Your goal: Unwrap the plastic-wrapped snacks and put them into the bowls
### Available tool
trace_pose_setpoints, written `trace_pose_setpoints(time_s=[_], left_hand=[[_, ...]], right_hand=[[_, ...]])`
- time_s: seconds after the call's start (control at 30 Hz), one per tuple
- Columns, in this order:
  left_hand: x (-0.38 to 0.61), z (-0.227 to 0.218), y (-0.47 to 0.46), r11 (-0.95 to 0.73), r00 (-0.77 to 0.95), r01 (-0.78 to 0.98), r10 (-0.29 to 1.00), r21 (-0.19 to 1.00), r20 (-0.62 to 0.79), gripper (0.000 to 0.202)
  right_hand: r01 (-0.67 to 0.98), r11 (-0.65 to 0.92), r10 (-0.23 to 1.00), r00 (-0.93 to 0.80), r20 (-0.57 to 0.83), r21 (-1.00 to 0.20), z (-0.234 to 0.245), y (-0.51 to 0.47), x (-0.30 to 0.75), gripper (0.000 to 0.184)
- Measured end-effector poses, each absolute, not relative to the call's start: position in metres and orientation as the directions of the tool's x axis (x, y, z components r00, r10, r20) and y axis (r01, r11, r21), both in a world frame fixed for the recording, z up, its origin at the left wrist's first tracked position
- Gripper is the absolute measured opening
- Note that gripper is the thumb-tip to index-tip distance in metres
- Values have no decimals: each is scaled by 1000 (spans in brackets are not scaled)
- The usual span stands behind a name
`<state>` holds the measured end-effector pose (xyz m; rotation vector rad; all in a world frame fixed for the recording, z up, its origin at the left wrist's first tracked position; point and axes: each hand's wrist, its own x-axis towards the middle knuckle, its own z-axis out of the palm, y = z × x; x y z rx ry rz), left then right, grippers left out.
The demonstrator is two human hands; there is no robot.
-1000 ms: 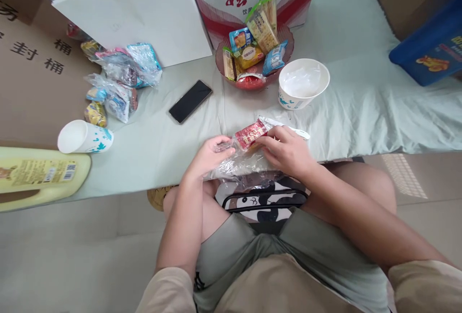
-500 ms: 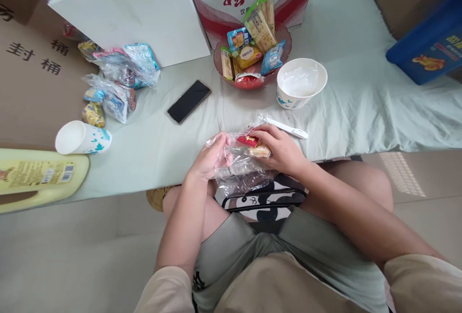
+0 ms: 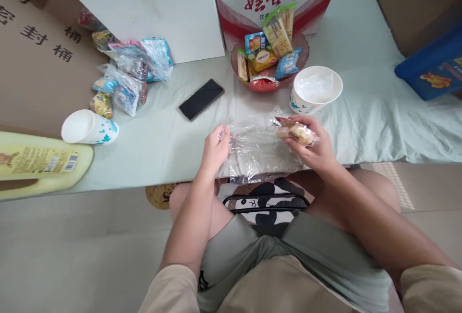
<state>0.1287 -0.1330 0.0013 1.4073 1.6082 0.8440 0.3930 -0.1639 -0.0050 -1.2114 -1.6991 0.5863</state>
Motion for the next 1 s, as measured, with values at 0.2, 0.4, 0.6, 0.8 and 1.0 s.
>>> trace_pose_setpoints(time_s=[0.2,0.4,0.6,0.8,1.0], left_hand=[[129,15,-130,36,63,562,994,826,-86,34],[127,23,-132,-12,110,593,992,805,-66,37],[124,23,-128,-30,141,580,988,814,-64,37],[125,22,-123,-41,134,590,990,807,-47,37],[131,22,-122,-54,152,573,987,818,-41,38]], right_hand=[[668,468,867,-221,446,-578,56,-125,396,50],[838,544,800,-501,330,-48,102,2,406,69],[762,644,733,-641,229,72,46,110,410,88],[892,449,890,-441,116,-54,23,130,414,62],[877,479,876,-480,57,26,34,122,422,66]])
